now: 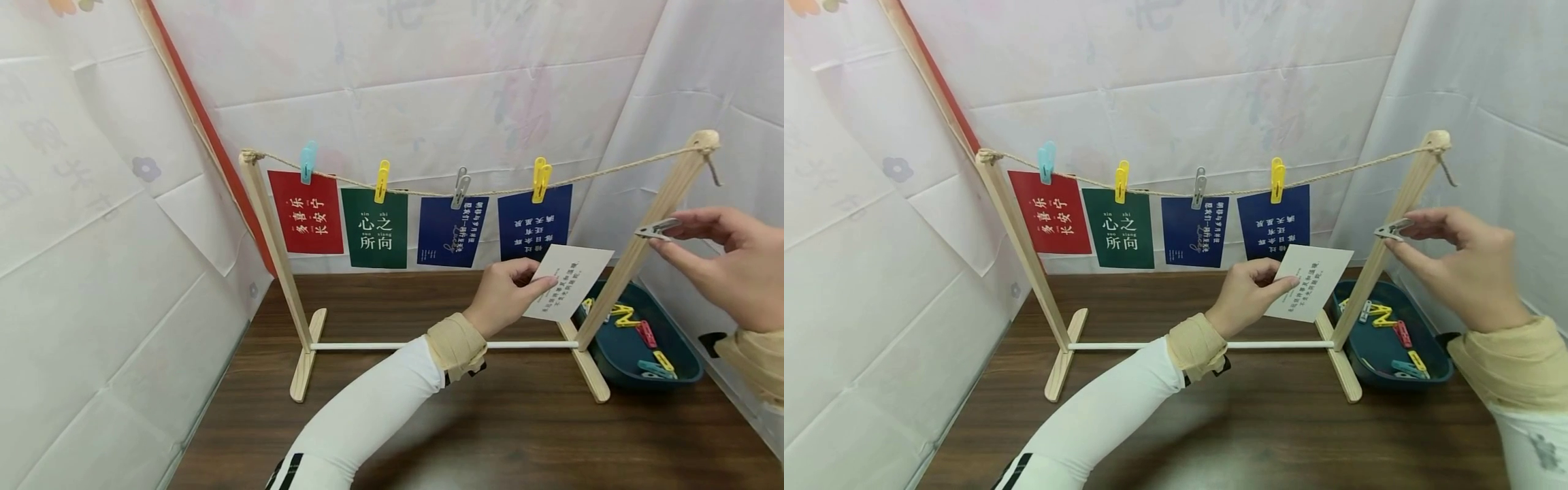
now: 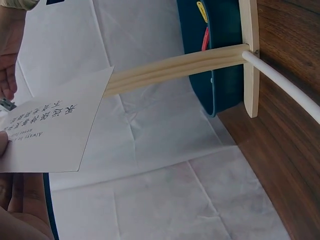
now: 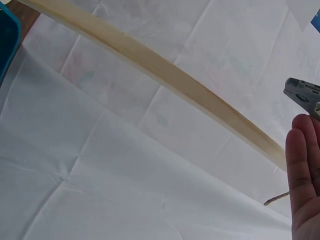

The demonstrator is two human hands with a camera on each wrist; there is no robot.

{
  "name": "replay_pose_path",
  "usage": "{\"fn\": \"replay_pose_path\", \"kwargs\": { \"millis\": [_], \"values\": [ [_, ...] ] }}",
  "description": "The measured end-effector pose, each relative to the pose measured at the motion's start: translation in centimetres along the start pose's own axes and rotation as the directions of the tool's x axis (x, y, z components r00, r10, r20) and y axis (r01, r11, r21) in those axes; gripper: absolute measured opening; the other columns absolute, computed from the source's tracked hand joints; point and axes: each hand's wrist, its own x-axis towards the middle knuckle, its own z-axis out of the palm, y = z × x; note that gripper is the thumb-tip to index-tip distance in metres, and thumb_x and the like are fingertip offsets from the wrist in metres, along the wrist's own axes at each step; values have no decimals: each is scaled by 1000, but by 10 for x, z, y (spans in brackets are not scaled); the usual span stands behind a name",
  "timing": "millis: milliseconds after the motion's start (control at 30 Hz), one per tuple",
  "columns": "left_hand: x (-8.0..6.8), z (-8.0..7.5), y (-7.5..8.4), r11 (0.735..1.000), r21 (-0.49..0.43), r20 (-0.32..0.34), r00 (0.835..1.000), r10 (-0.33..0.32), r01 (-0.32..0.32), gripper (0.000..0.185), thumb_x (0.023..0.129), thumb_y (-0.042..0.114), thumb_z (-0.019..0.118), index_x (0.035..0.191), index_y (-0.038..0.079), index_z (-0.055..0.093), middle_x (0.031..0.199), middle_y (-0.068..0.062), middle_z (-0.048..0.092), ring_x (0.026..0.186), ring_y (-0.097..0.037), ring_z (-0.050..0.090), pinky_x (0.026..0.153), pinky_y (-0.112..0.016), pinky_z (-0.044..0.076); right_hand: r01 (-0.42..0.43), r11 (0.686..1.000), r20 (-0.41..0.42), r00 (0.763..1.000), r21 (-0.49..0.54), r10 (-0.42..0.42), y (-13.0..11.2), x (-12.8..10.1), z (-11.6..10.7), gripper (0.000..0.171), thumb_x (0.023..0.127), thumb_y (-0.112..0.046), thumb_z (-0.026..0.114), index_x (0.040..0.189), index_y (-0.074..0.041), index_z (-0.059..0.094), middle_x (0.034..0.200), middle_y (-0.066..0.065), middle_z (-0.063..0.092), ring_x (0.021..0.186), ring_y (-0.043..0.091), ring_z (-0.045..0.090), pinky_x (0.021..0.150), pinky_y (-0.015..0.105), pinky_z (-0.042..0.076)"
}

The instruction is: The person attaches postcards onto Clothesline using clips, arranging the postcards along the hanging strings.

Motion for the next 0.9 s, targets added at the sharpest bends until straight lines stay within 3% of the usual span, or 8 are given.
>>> {"fn": "replay_pose_path", "kwargs": {
  "millis": [167, 333, 500, 633, 800, 900],
  "values": [
    [4, 0, 3, 1000, -19, -2, 1000, -1, 1, 12, 102, 7, 75, 107, -4, 78, 107, -18, 83, 84, -6, 78, 70, -14, 60, 52, 997, -17, 999, 60, -51, -3, 6, -2, 26, 95, 7, 78, 121, 4, 71, 103, -44, 57, 97, -19, 53, 97, 4, 38],
    [6, 2, 6, 999, -24, -18, 999, -30, 29, 13, 103, 9, 75, 107, -3, 79, 106, -16, 83, 83, -2, 76, 71, -14, 60, 102, 989, -29, 995, 104, -100, -6, 12, -5, 41, 93, 12, 75, 121, -18, 73, 107, -40, 59, 97, -16, 56, 94, 3, 41],
    [10, 4, 10, 1000, -16, -22, 999, -24, 24, 13, 103, 10, 75, 107, -2, 80, 107, -14, 84, 85, -3, 78, 72, -14, 60, 125, 985, -54, 991, 116, -119, -10, 17, -6, 47, 93, 11, 76, 119, -27, 72, 106, -41, 61, 96, -17, 57, 93, 4, 42],
    [15, 5, 13, 999, -51, -15, 1000, -4, 3, 14, 103, 9, 74, 108, -3, 79, 108, -17, 83, 88, -9, 80, 73, -14, 61, 123, 984, -77, 990, 128, -114, -13, 22, -7, 45, 93, 8, 77, 122, -27, 73, 106, -41, 62, 97, -17, 58, 96, 4, 43],
    [20, 6, 16, 998, -68, -25, 1000, 6, -8, 14, 103, 8, 74, 110, -4, 78, 108, -18, 83, 85, -3, 77, 73, -15, 61, 123, 985, -89, 990, 120, -113, -18, 27, -8, 43, 95, 5, 78, 121, -29, 73, 107, -41, 62, 99, -17, 58, 98, 5, 43],
    [24, 8, 19, 997, -75, -29, 1000, -2, 0, 14, 103, 7, 74, 110, -4, 78, 108, -18, 83, 83, 4, 73, 73, -15, 61, 149, 983, -100, 985, 110, -139, -21, 29, -9, 34, 96, 3, 78, 122, -18, 75, 108, -42, 61, 100, -18, 58, 99, 6, 43]
  ]
}}
